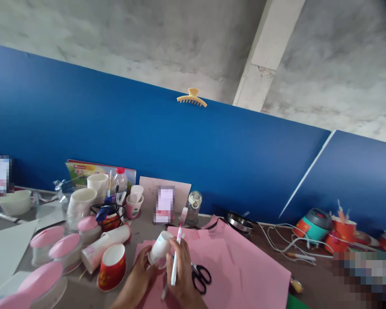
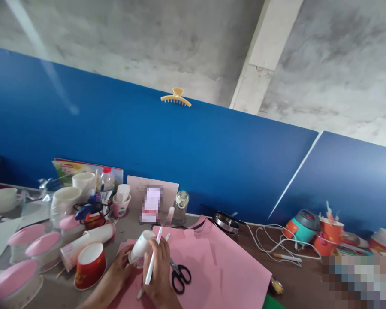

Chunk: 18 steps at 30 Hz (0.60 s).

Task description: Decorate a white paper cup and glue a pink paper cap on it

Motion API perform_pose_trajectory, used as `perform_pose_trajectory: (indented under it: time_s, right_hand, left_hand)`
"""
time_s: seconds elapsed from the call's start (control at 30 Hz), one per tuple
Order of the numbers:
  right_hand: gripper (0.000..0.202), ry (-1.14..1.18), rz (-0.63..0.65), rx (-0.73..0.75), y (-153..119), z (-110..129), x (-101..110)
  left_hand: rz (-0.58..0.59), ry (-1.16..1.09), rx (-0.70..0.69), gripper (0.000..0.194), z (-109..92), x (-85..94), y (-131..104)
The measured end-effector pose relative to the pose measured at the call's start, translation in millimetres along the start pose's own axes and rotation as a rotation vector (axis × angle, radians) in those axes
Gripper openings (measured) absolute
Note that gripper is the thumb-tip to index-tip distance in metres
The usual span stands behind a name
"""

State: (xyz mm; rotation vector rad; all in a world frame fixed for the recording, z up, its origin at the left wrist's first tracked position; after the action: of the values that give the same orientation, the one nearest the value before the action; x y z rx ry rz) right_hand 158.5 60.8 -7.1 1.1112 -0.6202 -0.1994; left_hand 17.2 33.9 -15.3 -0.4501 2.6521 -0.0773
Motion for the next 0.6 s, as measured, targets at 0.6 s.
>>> perform_pose_trajectory:
  time_s: [0.6]
  right_hand:
    - [0.037,0.092,-0.07,-0.001,10.5,-5.5,4.2]
  left_hand:
    - [-0.055,0.411,-0.227,0.047,9.1,16.4,6.6]
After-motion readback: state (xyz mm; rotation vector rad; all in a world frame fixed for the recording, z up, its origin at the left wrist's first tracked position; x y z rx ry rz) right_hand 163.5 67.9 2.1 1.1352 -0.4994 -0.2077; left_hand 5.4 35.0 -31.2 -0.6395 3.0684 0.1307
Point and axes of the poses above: each hand's wrist, its own y-axis towards the middle knuckle, its own x-axis out of the back of the hand, z = x × y, the point moved 3 cm from there along y, towards the middle knuckle, and after that the axes turned 5 degrees about -y, right-handed, at the moved point
